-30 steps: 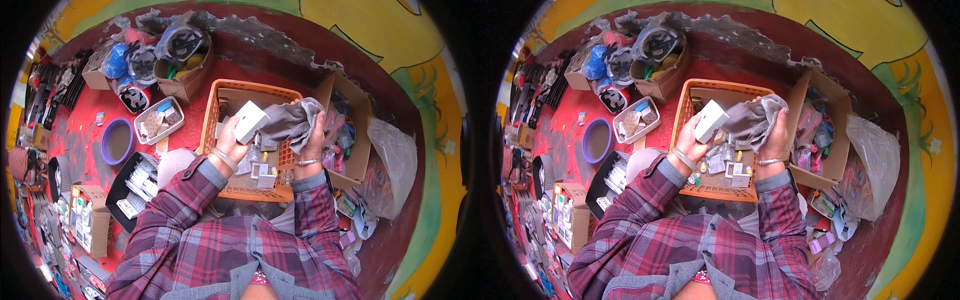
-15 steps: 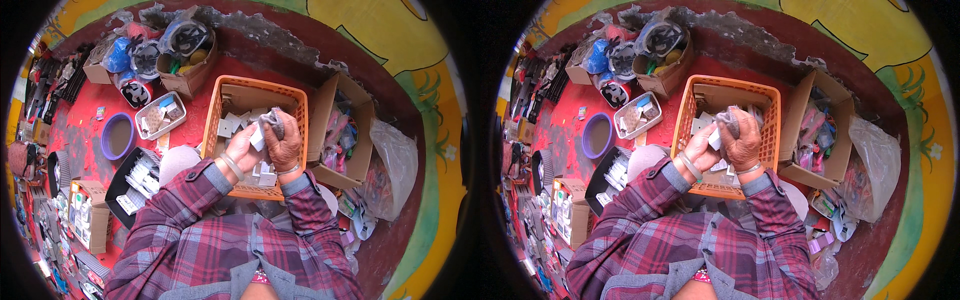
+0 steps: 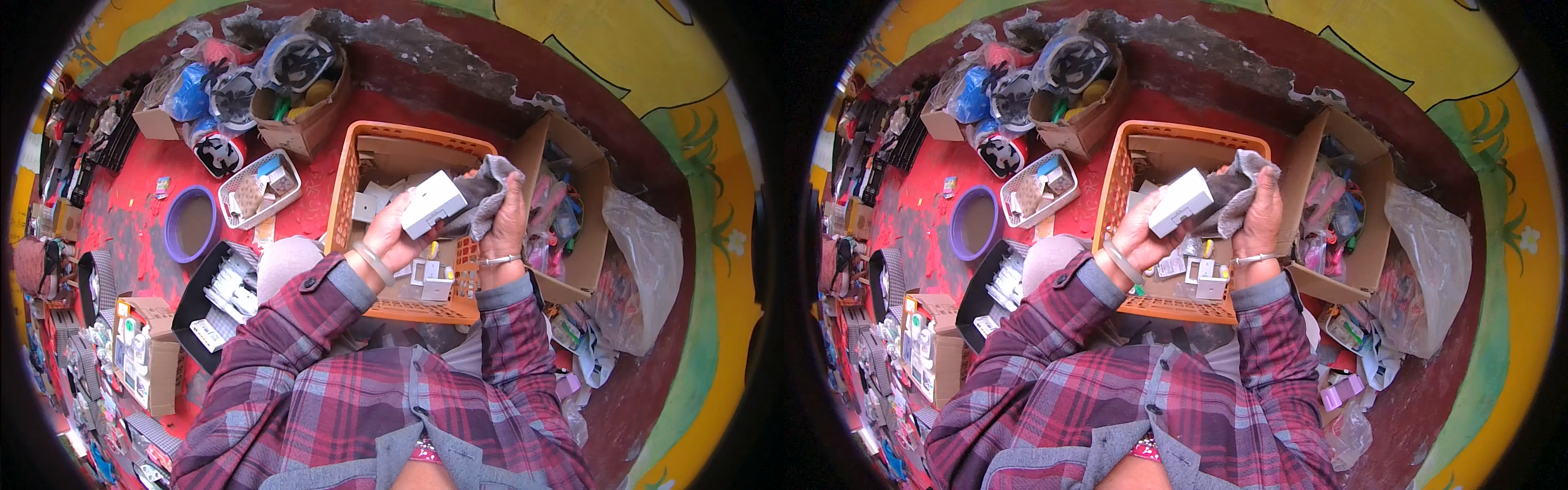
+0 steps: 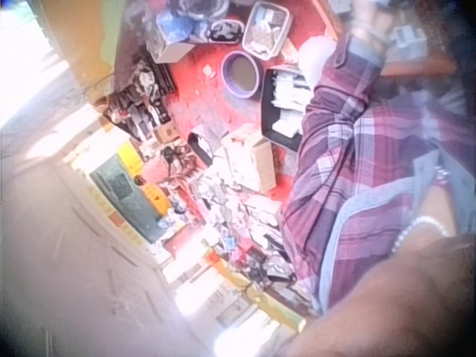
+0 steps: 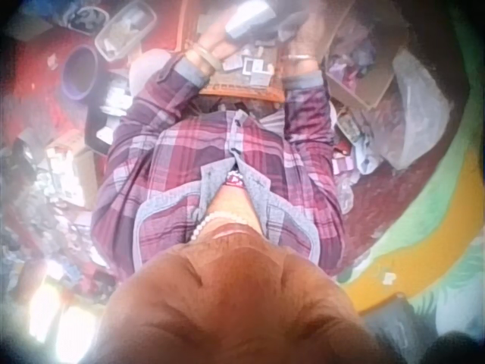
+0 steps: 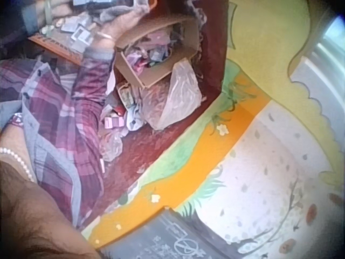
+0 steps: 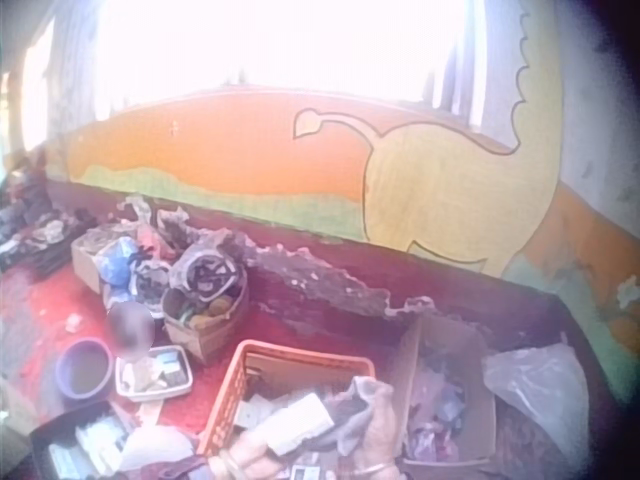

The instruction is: The person wipes a square electronic component with a cloth and then places it into a container with other packaged components.

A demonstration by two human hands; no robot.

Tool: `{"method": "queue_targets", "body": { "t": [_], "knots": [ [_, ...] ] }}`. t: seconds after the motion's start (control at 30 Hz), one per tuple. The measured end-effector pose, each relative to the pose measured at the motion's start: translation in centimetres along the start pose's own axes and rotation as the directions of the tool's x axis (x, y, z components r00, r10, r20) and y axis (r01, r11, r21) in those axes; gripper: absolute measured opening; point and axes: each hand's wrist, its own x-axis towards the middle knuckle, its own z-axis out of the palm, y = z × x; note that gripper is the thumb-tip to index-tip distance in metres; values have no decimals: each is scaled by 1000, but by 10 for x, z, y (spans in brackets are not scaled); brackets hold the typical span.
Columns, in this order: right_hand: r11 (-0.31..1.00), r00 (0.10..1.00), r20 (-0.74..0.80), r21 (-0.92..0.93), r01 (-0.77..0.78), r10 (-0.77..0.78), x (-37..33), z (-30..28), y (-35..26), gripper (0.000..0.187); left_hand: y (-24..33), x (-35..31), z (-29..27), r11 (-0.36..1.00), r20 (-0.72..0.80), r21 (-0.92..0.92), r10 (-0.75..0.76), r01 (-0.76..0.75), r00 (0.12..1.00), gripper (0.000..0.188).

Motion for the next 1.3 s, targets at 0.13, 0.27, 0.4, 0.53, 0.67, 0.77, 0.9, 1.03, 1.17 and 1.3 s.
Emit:
{"method": "queue_targets", "body": {
  "t": [0.13,0.27,0.4,0.53,0.67,0.77,0.9,1.03,1.17,1.3],
  "knots": [
    [820,950,243,-490,295,-196,-21,22,2,42,2,4,-5,999,35,5,41,-42,999,31],
    [410,905,301,-816,408,-301,-32,22,22,42,-5,0,1,998,166,52,32,-42,986,36],
    [668,949,152,-679,304,-278,-19,11,18,38,1,8,-7,953,212,200,185,-227,960,41],
    [990,984,-159,-101,-100,84,3,-8,-9,44,8,6,5,658,319,482,483,-578,815,28],
    [999,993,-112,-31,29,-33,-2,2,-38,51,11,-4,12,70,442,802,599,-593,668,26],
    [975,1000,-12,-222,8,-11,-17,16,-29,53,7,-3,6,-434,668,743,521,-509,531,28],
    [203,811,507,-796,571,-294,-29,26,12,46,-6,-6,6,-571,773,634,437,-522,460,29],
    [354,934,257,-873,335,-250,-13,2,25,36,-10,-8,-2,-596,743,659,422,-459,519,32],
    [544,974,98,-815,197,-206,-4,-8,19,32,-13,-7,0,-579,813,582,411,-571,412,34],
    [822,988,-146,-568,-39,-54,15,-39,20,32,-10,-10,5,-514,815,575,430,-636,389,34]
  ]
}}
